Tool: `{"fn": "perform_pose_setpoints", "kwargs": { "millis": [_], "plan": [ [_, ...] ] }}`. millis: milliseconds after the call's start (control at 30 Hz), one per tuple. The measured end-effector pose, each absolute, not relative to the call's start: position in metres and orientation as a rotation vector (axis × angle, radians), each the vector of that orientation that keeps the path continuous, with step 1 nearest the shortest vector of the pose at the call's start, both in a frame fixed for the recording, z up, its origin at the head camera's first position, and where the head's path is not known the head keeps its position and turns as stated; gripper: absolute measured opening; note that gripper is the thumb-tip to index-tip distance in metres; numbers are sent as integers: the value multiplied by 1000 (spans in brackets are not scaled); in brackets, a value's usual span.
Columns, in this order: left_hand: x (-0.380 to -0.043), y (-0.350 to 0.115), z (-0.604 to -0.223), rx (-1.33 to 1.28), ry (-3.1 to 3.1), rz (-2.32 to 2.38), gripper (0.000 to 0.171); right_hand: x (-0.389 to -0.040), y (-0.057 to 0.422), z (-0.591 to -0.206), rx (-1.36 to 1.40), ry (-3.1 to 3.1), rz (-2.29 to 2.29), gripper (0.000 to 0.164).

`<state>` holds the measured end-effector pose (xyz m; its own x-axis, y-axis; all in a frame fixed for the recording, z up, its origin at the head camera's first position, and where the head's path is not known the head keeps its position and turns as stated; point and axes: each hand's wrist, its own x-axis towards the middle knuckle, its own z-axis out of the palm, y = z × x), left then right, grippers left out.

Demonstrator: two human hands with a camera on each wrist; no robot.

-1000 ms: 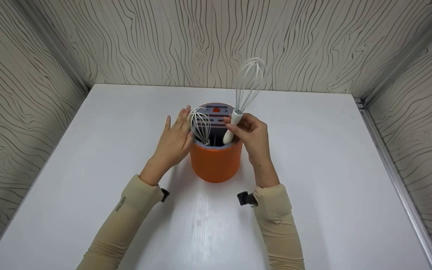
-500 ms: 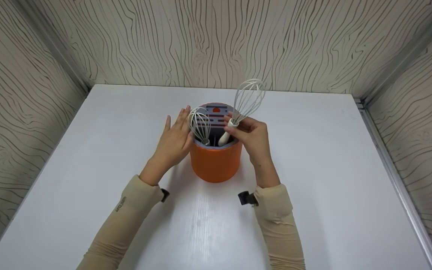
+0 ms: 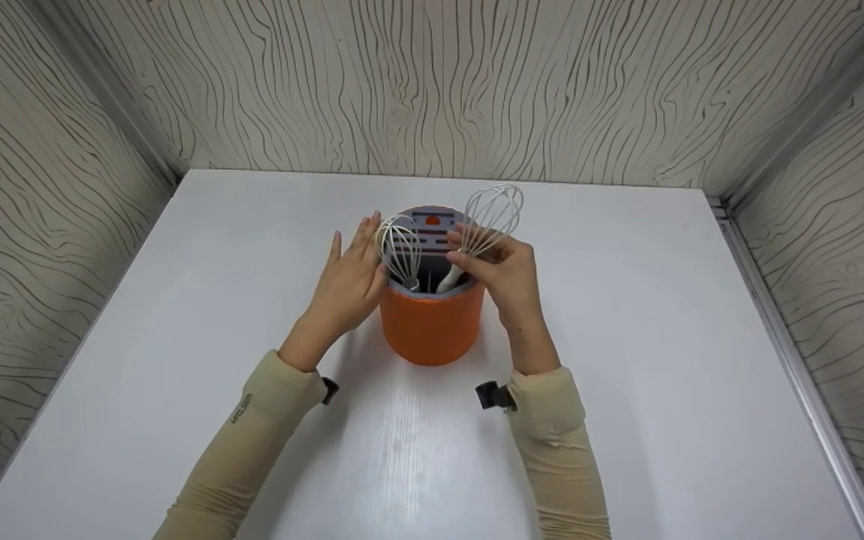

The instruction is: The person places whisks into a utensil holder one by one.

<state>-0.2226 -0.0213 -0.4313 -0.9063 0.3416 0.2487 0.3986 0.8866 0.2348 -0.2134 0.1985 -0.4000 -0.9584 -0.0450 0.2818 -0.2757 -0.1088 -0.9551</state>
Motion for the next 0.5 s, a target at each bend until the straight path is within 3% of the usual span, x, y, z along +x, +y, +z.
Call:
{"fn": "perform_pose_setpoints", "kwargs": {
  "millis": [200, 500],
  "plan": [
    [-223, -21, -431, -565, -2866, -422, 58, -213, 200, -398, 349, -2016, 2185, 48],
    [-222, -22, -430, -567, -2860, -432, 59, -214, 200, -398, 345, -1962, 2231, 45]
  ]
}}
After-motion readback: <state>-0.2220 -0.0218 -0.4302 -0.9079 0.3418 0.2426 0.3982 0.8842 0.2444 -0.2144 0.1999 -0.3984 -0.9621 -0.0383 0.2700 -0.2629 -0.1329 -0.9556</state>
